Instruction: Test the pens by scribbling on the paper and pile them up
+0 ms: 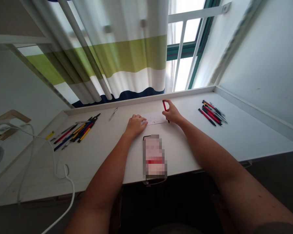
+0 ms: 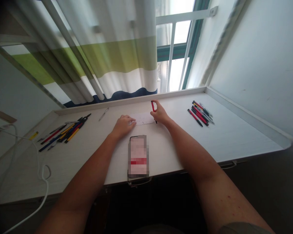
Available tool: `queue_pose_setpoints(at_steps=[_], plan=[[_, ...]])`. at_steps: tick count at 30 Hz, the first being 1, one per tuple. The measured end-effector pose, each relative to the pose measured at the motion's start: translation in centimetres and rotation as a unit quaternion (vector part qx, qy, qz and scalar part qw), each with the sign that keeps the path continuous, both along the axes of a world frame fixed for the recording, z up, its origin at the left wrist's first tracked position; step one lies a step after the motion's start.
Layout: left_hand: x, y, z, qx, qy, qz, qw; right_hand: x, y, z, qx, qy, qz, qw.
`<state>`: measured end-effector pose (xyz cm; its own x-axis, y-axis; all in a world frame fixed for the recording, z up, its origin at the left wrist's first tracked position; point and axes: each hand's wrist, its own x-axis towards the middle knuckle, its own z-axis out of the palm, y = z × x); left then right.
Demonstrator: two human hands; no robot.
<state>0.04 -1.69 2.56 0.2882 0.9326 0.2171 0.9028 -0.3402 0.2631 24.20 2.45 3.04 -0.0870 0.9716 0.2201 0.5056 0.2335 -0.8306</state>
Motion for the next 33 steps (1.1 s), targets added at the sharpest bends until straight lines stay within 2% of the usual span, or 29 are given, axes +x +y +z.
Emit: queue_pose_setpoints(at_steps=[3, 6, 11, 13, 15, 18, 21, 26, 29, 33], plan=[[0.0, -0.1, 0.1, 0.001, -0.001, 0.005, 1.000, 0.7, -0.1, 0.7, 0.012, -0.094, -0.002, 0.996], [0.1, -0.2, 0.2, -0.003, -0.005, -0.002, 1.000, 2.8, -0.7, 1.8, 0.000, -0.205, -0.034, 0.978], [0.0, -0.1, 0.2, 0.006, -0.022, -0.025, 0.999, 8.4, -3.2, 2.4, -0.022, -0.422, -0.100, 0.901], [0.2, -0.2, 0.1, 0.008, -0.035, -0.044, 0.998, 10.5, -4.6, 2.1, -0.051, -0.459, -0.118, 0.879], [0.7, -0.5, 0.1, 0.005, -0.062, -0.086, 0.994, 12.1, -5.7, 2.0, -0.072, -0.471, -0.127, 0.870], [2.9, -1.4, 0.3, -0.014, -0.133, -0.176, 0.975, 13.5, -6.7, 2.0, -0.079, -0.470, -0.140, 0.868], [6.5, -2.5, 1.2, -0.040, -0.159, -0.233, 0.958, 13.9, -7.5, 2.3, -0.081, -0.468, -0.158, 0.866], [12.5, -2.9, 2.4, -0.092, -0.008, -0.295, 0.951, 14.1, -9.0, 2.3, -0.072, -0.460, -0.193, 0.864], [14.7, -2.5, 2.2, -0.086, 0.049, -0.314, 0.944, 14.7, -9.6, 1.8, -0.077, -0.466, -0.196, 0.859], [17.3, -2.2, 1.8, -0.069, 0.080, -0.339, 0.935, 15.3, -10.0, 0.8, -0.068, -0.462, -0.195, 0.863]])
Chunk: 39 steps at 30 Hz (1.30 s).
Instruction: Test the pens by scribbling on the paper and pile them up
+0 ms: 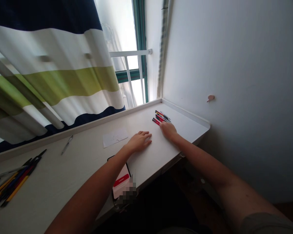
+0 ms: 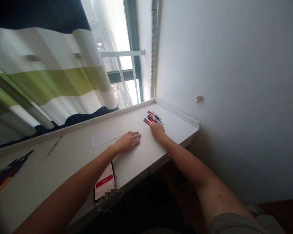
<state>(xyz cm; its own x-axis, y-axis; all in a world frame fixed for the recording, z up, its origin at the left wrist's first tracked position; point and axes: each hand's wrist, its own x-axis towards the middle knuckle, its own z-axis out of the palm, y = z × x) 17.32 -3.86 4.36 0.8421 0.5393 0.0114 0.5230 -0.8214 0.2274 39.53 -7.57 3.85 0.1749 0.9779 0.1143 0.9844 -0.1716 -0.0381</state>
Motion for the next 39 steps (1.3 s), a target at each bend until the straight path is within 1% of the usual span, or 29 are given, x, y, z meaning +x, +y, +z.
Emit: queue_pose_setpoints(at_steps=[2, 4, 6, 8, 10, 12, 14, 16, 18, 20, 22, 24, 26, 27, 28, 29, 30, 32, 33, 35, 36, 37, 38, 39], plan=[[1.5, 0.2, -0.1, -0.001, 0.006, -0.010, 1.000, -0.2, -0.3, -0.6, 0.016, 0.007, 0.010, 1.000], [2.9, 0.5, -0.1, 0.004, 0.010, -0.008, 1.000, -0.5, -0.5, -1.2, 0.037, 0.027, 0.038, 0.998], [3.7, 0.8, -0.3, 0.012, 0.009, 0.002, 1.000, -0.7, -0.7, -1.7, 0.052, 0.060, 0.071, 0.994], [4.1, 0.9, -0.6, 0.015, 0.007, 0.011, 1.000, -0.8, -0.8, -1.8, 0.050, 0.087, 0.087, 0.991], [4.1, 0.8, -0.8, 0.013, 0.008, 0.017, 1.000, -0.9, -0.9, -1.5, 0.040, 0.094, 0.084, 0.991], [3.9, 0.5, -0.8, 0.004, 0.018, 0.017, 1.000, -1.1, -1.1, -1.1, 0.029, 0.078, 0.071, 0.994], [3.2, 0.2, -0.5, -0.004, 0.032, 0.020, 0.999, -1.5, -1.3, -0.7, 0.021, 0.055, 0.060, 0.997], [1.7, -0.2, 0.2, -0.007, 0.030, 0.037, 0.999, -2.0, -1.2, -0.3, 0.015, 0.037, 0.059, 0.997], [-1.1, -0.8, 0.8, -0.009, 0.007, 0.064, 0.998, -2.6, -1.1, 0.0, 0.009, 0.023, 0.060, 0.998], [-5.4, -1.5, 1.1, -0.015, -0.031, 0.098, 0.995, -3.2, -0.8, 0.3, 0.002, 0.010, 0.053, 0.999], [-11.0, -2.5, 0.9, -0.013, -0.078, 0.148, 0.986, -3.5, -0.5, 0.4, -0.004, 0.001, 0.040, 0.999], [-17.4, -4.0, 0.1, 0.009, -0.129, 0.220, 0.967, -3.6, 0.3, 0.5, -0.009, -0.005, 0.024, 1.000], [-23.9, -5.6, -0.6, 0.042, -0.165, 0.311, 0.935, -4.4, 1.9, 0.6, -0.016, -0.009, 0.013, 1.000], [-26.9, -6.5, -1.0, 0.058, -0.173, 0.358, 0.916, -5.5, 3.0, 0.7, -0.007, -0.012, 0.020, 1.000], [-29.7, -7.4, -1.2, 0.074, -0.175, 0.403, 0.895, -7.2, 4.1, 0.9, 0.021, -0.009, 0.042, 0.999], [-32.2, -8.1, -1.4, 0.091, -0.170, 0.446, 0.874, -9.6, 5.3, 1.2, 0.033, -0.002, 0.081, 0.996], [-34.3, -8.8, -1.5, 0.106, -0.161, 0.485, 0.853, -12.7, 6.3, 1.5, 0.037, 0.005, 0.141, 0.989], [-37.5, -9.9, -1.6, 0.130, -0.130, 0.549, 0.816, -20.6, 7.7, 2.3, 0.016, 0.018, 0.274, 0.961], [-38.6, -10.2, -1.7, 0.138, -0.111, 0.575, 0.799, -25.2, 7.9, 2.7, 0.014, 0.023, 0.327, 0.945], [-39.9, -10.6, -1.9, 0.143, -0.079, 0.613, 0.773, -34.3, 7.7, 3.2, -0.001, 0.030, 0.445, 0.895], [-40.3, -10.6, -2.1, 0.143, -0.069, 0.625, 0.765, -38.4, 7.2, 3.2, -0.011, 0.029, 0.484, 0.875], [-40.6, -10.5, -2.4, 0.143, -0.064, 0.631, 0.759, -42.1, 6.6, 3.2, -0.021, 0.023, 0.510, 0.860], [-40.9, -10.4, -2.6, 0.143, -0.064, 0.635, 0.757, -45.1, 5.9, 3.0, -0.028, 0.015, 0.525, 0.851], [-41.1, -10.2, -2.9, 0.145, -0.066, 0.634, 0.757, -47.4, 5.3, 2.8, -0.034, 0.008, 0.535, 0.844]])
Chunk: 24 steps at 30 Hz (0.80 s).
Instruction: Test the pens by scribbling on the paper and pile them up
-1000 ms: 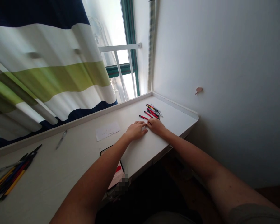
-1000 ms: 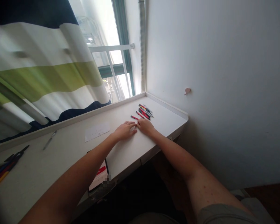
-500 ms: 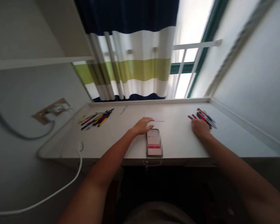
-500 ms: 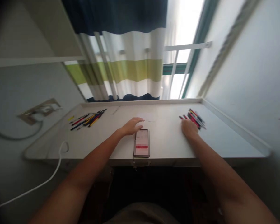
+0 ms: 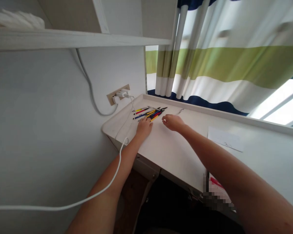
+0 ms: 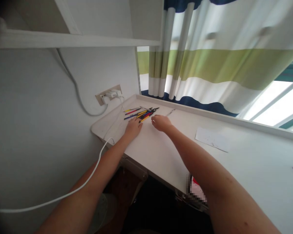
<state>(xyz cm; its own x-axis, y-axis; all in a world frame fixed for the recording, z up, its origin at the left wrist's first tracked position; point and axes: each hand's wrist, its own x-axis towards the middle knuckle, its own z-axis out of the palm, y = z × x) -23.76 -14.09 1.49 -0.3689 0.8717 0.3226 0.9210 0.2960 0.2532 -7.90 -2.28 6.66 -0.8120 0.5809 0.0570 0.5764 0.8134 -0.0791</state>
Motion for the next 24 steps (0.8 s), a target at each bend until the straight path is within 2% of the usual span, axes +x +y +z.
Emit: queue_pose_setpoints(at_steps=[2, 5, 9, 13, 16, 18, 20, 22, 24], plan=[[-0.4, 0.4, -0.4, 0.007, -0.003, -0.011, 1.000, -2.6, -1.0, -0.6, -0.010, -0.008, 0.008, 1.000], [-0.7, 0.9, -0.8, -0.008, -0.013, -0.031, 0.999, -2.3, -1.3, -1.0, -0.029, 0.004, 0.013, 0.999], [0.3, 1.3, -0.6, -0.042, -0.024, -0.027, 0.998, 2.5, -0.7, 0.2, -0.062, 0.068, -0.035, 0.995], [2.4, 2.0, 0.8, -0.071, -0.002, 0.007, 0.997, 8.2, -0.8, 1.7, -0.086, 0.078, -0.084, 0.990], [4.2, 3.1, 1.9, -0.111, -0.009, 0.000, 0.994, 12.1, -1.3, 2.2, -0.099, 0.092, -0.118, 0.984], [6.0, 3.9, 2.6, -0.127, -0.023, -0.010, 0.992, 14.7, -1.7, 2.3, -0.112, 0.112, -0.140, 0.977], [8.6, 4.7, 3.1, -0.111, -0.066, -0.032, 0.991, 17.2, -1.9, 2.2, -0.116, 0.148, -0.156, 0.970], [12.4, 5.6, 3.5, -0.047, -0.150, -0.075, 0.985, 19.5, -1.9, 1.9, -0.118, 0.212, -0.174, 0.954], [17.2, 6.3, 3.8, 0.034, -0.252, -0.144, 0.956, 21.5, -1.6, 1.7, -0.168, 0.299, -0.198, 0.918]])
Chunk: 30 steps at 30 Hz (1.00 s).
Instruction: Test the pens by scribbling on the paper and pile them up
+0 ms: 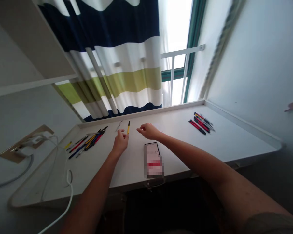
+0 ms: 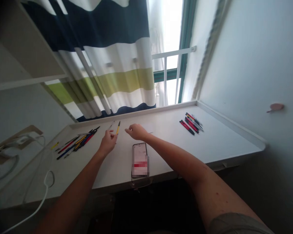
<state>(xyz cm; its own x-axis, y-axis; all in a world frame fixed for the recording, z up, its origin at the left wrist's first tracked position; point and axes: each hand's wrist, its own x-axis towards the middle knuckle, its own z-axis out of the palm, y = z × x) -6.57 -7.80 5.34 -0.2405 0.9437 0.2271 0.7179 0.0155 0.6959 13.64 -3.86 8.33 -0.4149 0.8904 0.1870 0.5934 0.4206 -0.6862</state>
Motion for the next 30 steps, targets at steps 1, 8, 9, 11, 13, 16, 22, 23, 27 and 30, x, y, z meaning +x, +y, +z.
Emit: queue_pose_setpoints(at_steps=[1, 8, 9, 11, 13, 16, 22, 23, 27, 30], plan=[[2.5, 0.3, 0.1, 0.029, -0.055, -0.043, 0.997, 0.9, 0.3, -0.1, -0.036, 0.059, -0.011, 0.998], [13.2, 2.8, 0.4, 0.070, -0.223, -0.221, 0.947, 6.3, 2.8, -1.3, -0.049, 0.300, -0.070, 0.950], [13.2, 3.4, 0.4, 0.074, -0.242, -0.211, 0.944, 6.8, 3.1, -1.6, -0.052, 0.309, -0.052, 0.948], [12.3, 4.7, 0.3, 0.086, -0.282, -0.200, 0.934, 7.2, 3.6, -2.2, -0.074, 0.322, 0.004, 0.944], [10.7, 5.8, 0.0, 0.085, -0.312, -0.225, 0.919, 7.2, 3.9, -3.0, -0.107, 0.329, 0.057, 0.937], [8.5, 6.8, -0.9, 0.070, -0.338, -0.278, 0.896, 7.0, 4.3, -4.1, -0.179, 0.325, 0.117, 0.921], [6.9, 6.3, -1.9, 0.040, -0.378, -0.340, 0.861, 7.8, 4.2, -5.1, -0.300, 0.295, 0.218, 0.881], [7.0, 6.1, -1.8, 0.043, -0.379, -0.338, 0.861, 8.0, 4.1, -5.1, -0.307, 0.289, 0.223, 0.879], [7.8, 5.7, -1.9, 0.056, -0.394, -0.313, 0.862, 8.2, 3.6, -4.9, -0.279, 0.239, 0.209, 0.906], [8.4, 5.5, -2.2, 0.067, -0.390, -0.288, 0.872, 7.8, 3.3, -5.2, -0.178, 0.234, 0.146, 0.945]])
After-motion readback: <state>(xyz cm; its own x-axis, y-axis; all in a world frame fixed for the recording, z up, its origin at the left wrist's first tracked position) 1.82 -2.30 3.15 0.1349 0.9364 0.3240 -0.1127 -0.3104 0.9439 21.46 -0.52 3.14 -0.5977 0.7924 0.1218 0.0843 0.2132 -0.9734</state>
